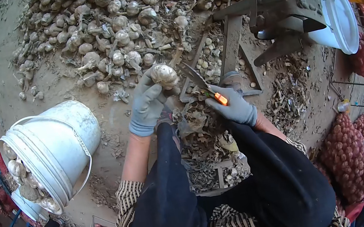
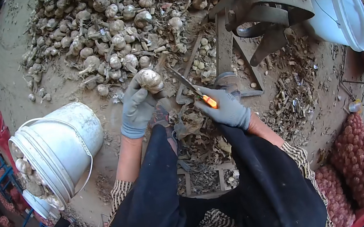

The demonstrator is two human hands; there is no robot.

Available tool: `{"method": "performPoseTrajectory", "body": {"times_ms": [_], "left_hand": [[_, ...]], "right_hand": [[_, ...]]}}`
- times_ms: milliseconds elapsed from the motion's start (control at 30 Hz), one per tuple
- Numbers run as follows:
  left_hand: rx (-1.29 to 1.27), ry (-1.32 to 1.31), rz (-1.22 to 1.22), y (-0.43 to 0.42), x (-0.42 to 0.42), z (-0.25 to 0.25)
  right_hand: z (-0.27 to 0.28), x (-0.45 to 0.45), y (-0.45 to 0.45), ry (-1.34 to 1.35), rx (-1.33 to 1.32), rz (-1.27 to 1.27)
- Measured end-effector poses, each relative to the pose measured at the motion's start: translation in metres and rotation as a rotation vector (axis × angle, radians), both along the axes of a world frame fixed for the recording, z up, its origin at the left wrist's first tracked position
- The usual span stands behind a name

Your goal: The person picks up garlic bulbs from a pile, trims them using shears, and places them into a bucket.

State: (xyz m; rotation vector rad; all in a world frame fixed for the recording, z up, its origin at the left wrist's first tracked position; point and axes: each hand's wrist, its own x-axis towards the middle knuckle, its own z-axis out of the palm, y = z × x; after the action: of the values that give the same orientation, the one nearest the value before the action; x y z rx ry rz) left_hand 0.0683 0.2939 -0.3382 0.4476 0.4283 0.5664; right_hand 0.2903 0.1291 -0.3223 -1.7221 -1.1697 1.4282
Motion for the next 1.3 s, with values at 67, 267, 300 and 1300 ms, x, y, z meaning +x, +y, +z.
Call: {"method": "performPoseTrajectory", "body": {"times_ms": [67, 267, 300, 1300], "left_hand": [[0.012, 0.039, -0.01, -0.012, 0.002, -0.002], [-0.076, -0.064, 0.036, -0.007, -0.006, -0.006], [-0.079, -0.14, 0.058, -0.001, -0.009, -0.001], [0.277, 0.422, -0.029, -0.013, -0.016, 0.012]], "right_hand": [[0.002, 0.0, 0.004, 0.024, 0.01, 0.039], [-0.011, 0.0, -0.003, -0.085, 0.117, -0.151], [-0.014, 0.001, -0.004, -0.094, 0.102, -0.194], [0.0, -0.005, 0.008, -0.116, 0.103, 0.103]]}}
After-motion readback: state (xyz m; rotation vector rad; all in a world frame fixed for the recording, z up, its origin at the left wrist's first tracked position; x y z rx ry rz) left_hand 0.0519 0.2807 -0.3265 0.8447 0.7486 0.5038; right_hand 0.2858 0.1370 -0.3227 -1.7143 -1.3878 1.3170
